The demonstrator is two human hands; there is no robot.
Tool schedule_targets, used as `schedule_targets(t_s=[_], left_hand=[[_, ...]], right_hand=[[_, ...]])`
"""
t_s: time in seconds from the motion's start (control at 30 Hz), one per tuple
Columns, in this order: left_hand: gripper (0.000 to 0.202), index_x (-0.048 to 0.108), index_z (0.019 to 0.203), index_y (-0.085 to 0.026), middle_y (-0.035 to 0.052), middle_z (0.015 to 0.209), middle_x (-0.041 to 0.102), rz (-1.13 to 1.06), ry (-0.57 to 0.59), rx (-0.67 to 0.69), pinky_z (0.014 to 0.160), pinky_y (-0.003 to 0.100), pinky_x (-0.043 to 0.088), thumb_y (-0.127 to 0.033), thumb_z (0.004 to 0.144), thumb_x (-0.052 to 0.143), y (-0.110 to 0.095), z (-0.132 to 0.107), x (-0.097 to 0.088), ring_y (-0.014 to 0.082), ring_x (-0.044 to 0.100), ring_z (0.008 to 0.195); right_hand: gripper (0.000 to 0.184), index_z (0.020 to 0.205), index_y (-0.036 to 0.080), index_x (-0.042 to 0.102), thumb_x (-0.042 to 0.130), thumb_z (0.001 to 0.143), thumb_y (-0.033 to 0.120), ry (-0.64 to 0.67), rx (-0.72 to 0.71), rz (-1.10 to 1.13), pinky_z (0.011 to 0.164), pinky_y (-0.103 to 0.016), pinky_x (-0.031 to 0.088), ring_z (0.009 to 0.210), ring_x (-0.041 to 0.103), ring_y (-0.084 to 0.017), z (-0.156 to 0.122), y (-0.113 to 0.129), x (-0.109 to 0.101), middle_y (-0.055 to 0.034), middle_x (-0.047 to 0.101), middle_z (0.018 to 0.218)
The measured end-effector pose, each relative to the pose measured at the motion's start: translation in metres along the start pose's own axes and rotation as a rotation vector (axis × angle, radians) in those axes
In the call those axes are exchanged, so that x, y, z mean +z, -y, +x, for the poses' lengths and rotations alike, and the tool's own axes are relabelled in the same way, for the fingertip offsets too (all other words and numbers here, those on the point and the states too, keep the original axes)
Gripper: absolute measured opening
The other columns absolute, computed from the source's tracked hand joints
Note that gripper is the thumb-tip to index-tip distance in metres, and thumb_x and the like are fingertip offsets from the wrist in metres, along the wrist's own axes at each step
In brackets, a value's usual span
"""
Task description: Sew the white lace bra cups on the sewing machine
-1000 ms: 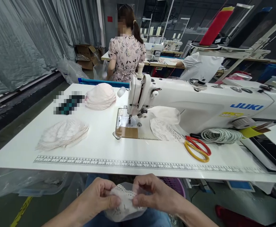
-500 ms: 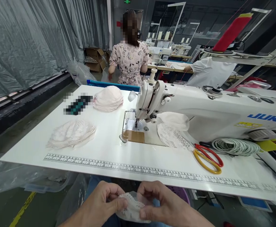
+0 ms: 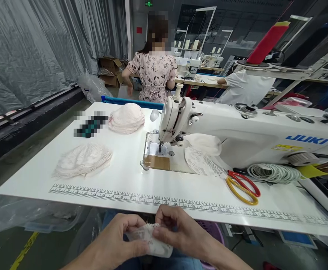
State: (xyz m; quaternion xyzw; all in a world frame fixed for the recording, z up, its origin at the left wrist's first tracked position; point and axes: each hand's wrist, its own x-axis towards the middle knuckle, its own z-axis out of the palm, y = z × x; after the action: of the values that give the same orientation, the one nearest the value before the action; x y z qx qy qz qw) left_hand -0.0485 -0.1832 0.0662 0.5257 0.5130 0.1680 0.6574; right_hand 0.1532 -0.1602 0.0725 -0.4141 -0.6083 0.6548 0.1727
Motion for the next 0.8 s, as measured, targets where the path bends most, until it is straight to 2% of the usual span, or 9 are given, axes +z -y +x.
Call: schedule_targets(t_s=[0.13,0.23,0.3,0.37,0.47,0.57,0.67,0.73,0.8], left_hand=[[0.033,0.065,0.073,-0.012,0.0013,0.065,0.059,-0.029,-0.036,0.001,0.059,0.023,0.035,-0.045,0.071,0.065,-0.012,0.0,-0.001,0.0161,0.049,0.065],[0.032,0.064,0.069,-0.014,-0.0006,0.061,0.055,0.124,-0.093,0.058,0.055,0.022,0.033,-0.045,0.076,0.059,-0.04,0.003,-0.015,0.0135,0.044,0.059],[0.03,0.065,0.069,-0.015,-0.0017,0.059,0.053,0.249,-0.104,0.12,0.053,0.021,0.03,-0.042,0.078,0.057,-0.062,0.015,-0.031,0.0125,0.042,0.056],[0.029,0.065,0.07,-0.015,-0.003,0.056,0.048,0.339,-0.072,0.174,0.05,0.021,0.028,-0.041,0.079,0.057,-0.081,0.038,-0.049,0.0117,0.04,0.054],[0.029,0.063,0.066,-0.015,-0.0051,0.051,0.04,0.415,0.015,0.223,0.047,0.021,0.024,-0.041,0.077,0.058,-0.101,0.09,-0.073,0.0108,0.035,0.049],[0.024,0.059,0.057,-0.016,-0.0059,0.047,0.037,0.464,0.034,0.253,0.045,0.023,0.02,-0.036,0.071,0.062,-0.111,0.14,-0.084,0.0101,0.032,0.046],[0.022,0.055,0.051,-0.018,-0.0053,0.046,0.039,0.454,0.07,0.253,0.045,0.024,0.018,-0.029,0.068,0.062,-0.109,0.169,-0.084,0.0103,0.032,0.044],[0.02,0.056,0.05,-0.018,-0.0046,0.046,0.042,0.411,0.079,0.254,0.045,0.025,0.019,-0.027,0.068,0.062,-0.105,0.178,-0.084,0.0111,0.033,0.044],[0.013,0.061,0.056,-0.019,-0.0034,0.049,0.049,0.326,0.067,0.261,0.047,0.025,0.022,-0.026,0.066,0.065,-0.1,0.182,-0.083,0.0134,0.04,0.048]], right_hand=[[0.027,0.072,0.017,0.047,0.062,0.078,0.038,-0.031,-0.031,0.014,0.048,-0.02,0.027,0.054,0.034,-0.009,0.0,0.0,0.0,0.0056,0.04,0.058],[0.029,0.073,0.017,0.047,0.061,0.08,0.042,-0.09,-0.106,-0.007,0.047,-0.02,0.028,0.053,0.034,-0.008,0.005,0.007,-0.002,0.0061,0.039,0.057],[0.029,0.073,0.018,0.046,0.056,0.084,0.043,-0.157,-0.172,-0.055,0.048,-0.019,0.03,0.053,0.037,-0.008,0.016,0.013,-0.008,0.0055,0.041,0.06],[0.027,0.072,0.019,0.042,0.047,0.09,0.039,-0.23,-0.228,-0.233,0.046,-0.018,0.032,0.05,0.041,-0.008,0.032,0.017,-0.021,0.0059,0.042,0.059],[0.025,0.069,0.02,0.039,0.04,0.093,0.027,-0.373,-0.282,-0.599,0.045,-0.019,0.031,0.047,0.044,-0.009,0.058,0.015,-0.054,0.0051,0.045,0.055],[0.021,0.074,0.018,0.048,0.038,0.092,0.019,-0.505,-0.329,-0.784,0.049,-0.024,0.031,0.052,0.048,-0.014,0.072,0.009,-0.088,-0.0007,0.054,0.062],[0.024,0.093,0.017,0.058,0.034,0.094,0.015,-0.488,-0.466,-0.967,0.053,-0.027,0.035,0.06,0.055,-0.017,0.072,0.004,-0.109,-0.006,0.063,0.079],[0.025,0.105,0.018,0.058,0.035,0.096,0.013,-0.426,-0.628,-1.123,0.056,-0.027,0.04,0.069,0.059,-0.017,0.071,0.002,-0.115,-0.0081,0.066,0.095],[0.024,0.106,0.017,0.059,0.037,0.097,0.012,-0.389,-0.753,-1.24,0.058,-0.027,0.043,0.074,0.061,-0.016,0.073,-0.001,-0.115,-0.0085,0.067,0.105]])
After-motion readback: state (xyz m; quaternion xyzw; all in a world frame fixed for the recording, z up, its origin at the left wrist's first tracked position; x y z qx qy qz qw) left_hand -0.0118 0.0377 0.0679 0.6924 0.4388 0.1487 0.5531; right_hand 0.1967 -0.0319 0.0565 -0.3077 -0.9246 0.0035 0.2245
